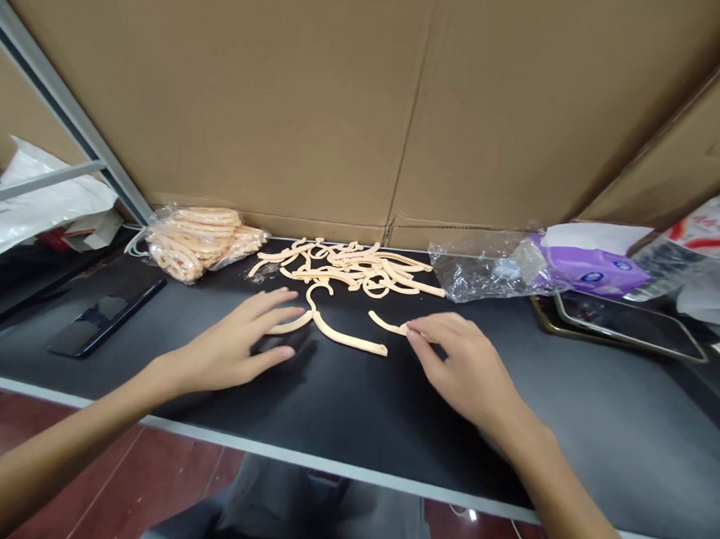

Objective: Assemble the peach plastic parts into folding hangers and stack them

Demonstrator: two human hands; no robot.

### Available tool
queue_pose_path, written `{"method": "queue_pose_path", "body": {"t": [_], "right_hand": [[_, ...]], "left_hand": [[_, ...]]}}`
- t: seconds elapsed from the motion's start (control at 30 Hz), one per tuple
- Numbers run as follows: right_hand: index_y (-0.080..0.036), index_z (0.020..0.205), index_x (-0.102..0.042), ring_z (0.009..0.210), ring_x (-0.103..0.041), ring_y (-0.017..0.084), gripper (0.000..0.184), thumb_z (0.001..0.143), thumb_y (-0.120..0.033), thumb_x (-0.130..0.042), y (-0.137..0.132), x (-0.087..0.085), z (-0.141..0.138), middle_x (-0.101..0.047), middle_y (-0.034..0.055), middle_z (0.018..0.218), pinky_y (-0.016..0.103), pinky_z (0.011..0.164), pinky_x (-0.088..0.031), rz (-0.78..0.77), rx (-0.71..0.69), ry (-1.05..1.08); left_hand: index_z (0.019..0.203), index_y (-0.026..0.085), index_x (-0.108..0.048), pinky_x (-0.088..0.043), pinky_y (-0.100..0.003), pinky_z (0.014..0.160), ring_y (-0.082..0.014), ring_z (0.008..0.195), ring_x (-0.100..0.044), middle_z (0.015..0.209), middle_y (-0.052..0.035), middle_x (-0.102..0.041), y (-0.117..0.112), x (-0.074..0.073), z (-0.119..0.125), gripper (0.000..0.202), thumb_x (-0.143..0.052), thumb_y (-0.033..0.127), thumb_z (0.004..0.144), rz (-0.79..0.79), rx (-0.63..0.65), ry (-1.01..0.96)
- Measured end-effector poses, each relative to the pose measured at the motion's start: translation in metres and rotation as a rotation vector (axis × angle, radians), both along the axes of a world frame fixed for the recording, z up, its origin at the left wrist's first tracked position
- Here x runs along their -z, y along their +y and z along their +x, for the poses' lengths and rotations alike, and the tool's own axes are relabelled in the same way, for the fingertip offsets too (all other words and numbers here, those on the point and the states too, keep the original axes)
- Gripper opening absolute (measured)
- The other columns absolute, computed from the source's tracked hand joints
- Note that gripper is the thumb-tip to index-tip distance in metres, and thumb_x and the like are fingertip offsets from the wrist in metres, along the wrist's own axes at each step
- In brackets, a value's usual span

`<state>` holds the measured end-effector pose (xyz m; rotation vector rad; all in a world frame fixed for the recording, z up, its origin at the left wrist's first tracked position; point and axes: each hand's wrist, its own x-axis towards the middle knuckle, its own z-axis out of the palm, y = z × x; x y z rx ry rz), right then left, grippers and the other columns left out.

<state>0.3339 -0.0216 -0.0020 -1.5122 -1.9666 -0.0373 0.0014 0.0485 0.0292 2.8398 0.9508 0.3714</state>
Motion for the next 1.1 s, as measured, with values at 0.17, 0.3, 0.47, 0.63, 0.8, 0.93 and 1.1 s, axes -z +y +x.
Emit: {"method": "queue_pose_path", "body": {"t": [0.17, 0.3, 0.47, 0.63, 0.8, 0.93, 1.1], "right_hand": [[-0.021, 0.097, -0.075, 0.098, -0.069, 0.026, 0.023, 0.093, -0.030, -0.055, 0.033, 0.004, 0.001, -0.077, 0.0088, 0.099, 0.046, 0.090, -0.055, 0.007, -0.064, 0.016], [-0.023, 0.102, -0.077, 0.107, -0.065, 0.028, 0.023, 0.093, -0.032, -0.057, 0.029, 0.020, 0.006, -0.074, 0.0099, 0.108, 0.050, 0.094, -0.053, -0.026, -0.097, -0.056], [-0.023, 0.091, -0.074, 0.103, -0.063, 0.027, 0.020, 0.094, -0.028, -0.055, 0.023, 0.019, 0.006, -0.072, 0.0095, 0.104, 0.048, 0.092, -0.053, -0.025, -0.109, -0.007], [-0.022, 0.090, -0.065, 0.094, -0.062, 0.025, 0.016, 0.097, -0.026, -0.051, 0.022, 0.013, 0.001, -0.072, 0.0075, 0.093, 0.045, 0.086, -0.051, -0.087, -0.115, -0.032], [-0.024, 0.094, -0.066, 0.082, -0.066, 0.022, 0.016, 0.097, -0.031, -0.052, 0.015, 0.007, -0.008, -0.073, 0.0043, 0.089, 0.039, 0.078, -0.050, -0.088, -0.066, 0.052], [-0.023, 0.096, -0.070, 0.071, -0.066, 0.019, 0.021, 0.094, -0.039, -0.056, 0.010, 0.001, -0.016, -0.072, 0.0026, 0.083, 0.032, 0.067, -0.051, -0.192, -0.015, 0.275], [-0.020, 0.120, -0.067, 0.067, -0.063, 0.016, 0.042, 0.086, -0.044, -0.066, 0.012, 0.001, -0.020, -0.070, 0.0025, 0.083, 0.030, 0.062, -0.052, -0.281, 0.024, 0.666]], "left_hand": [[0.137, 0.016, -0.052, -0.032, -0.051, 0.120, -0.0279, 0.143, -0.042, 0.149, -0.0150, -0.050, 0.005, 0.010, 0.068, 0.043, -0.051, 0.036, 0.099, 0.050, 0.239, 0.008], [0.125, 0.015, -0.060, -0.043, -0.044, 0.112, -0.0251, 0.130, -0.055, 0.134, -0.0128, -0.063, 0.015, 0.029, 0.089, 0.031, -0.048, 0.030, 0.101, 0.055, 0.312, -0.055], [0.109, 0.016, -0.066, -0.050, -0.039, 0.100, -0.0214, 0.113, -0.063, 0.118, -0.0089, -0.070, 0.018, 0.034, 0.084, 0.024, -0.045, 0.024, 0.102, 0.042, 0.293, -0.130], [0.102, 0.013, -0.064, -0.052, -0.034, 0.082, -0.0207, 0.093, -0.064, 0.100, -0.0085, -0.070, 0.014, 0.029, 0.080, 0.025, -0.040, 0.022, 0.103, 0.080, 0.263, -0.106], [0.105, 0.014, -0.063, -0.049, -0.034, 0.073, -0.0209, 0.085, -0.062, 0.090, -0.0079, -0.068, 0.011, 0.027, 0.080, 0.027, -0.037, 0.022, 0.103, 0.105, 0.227, -0.092], [0.111, 0.013, -0.062, -0.050, -0.034, 0.073, -0.0212, 0.085, -0.062, 0.090, -0.0083, -0.066, 0.012, 0.028, 0.079, 0.028, -0.037, 0.022, 0.103, 0.103, 0.226, -0.104], [0.117, 0.014, -0.062, -0.049, -0.034, 0.074, -0.0200, 0.083, -0.062, 0.090, -0.0075, -0.065, 0.013, 0.030, 0.079, 0.030, -0.039, 0.027, 0.103, 0.086, 0.222, -0.126]]}}
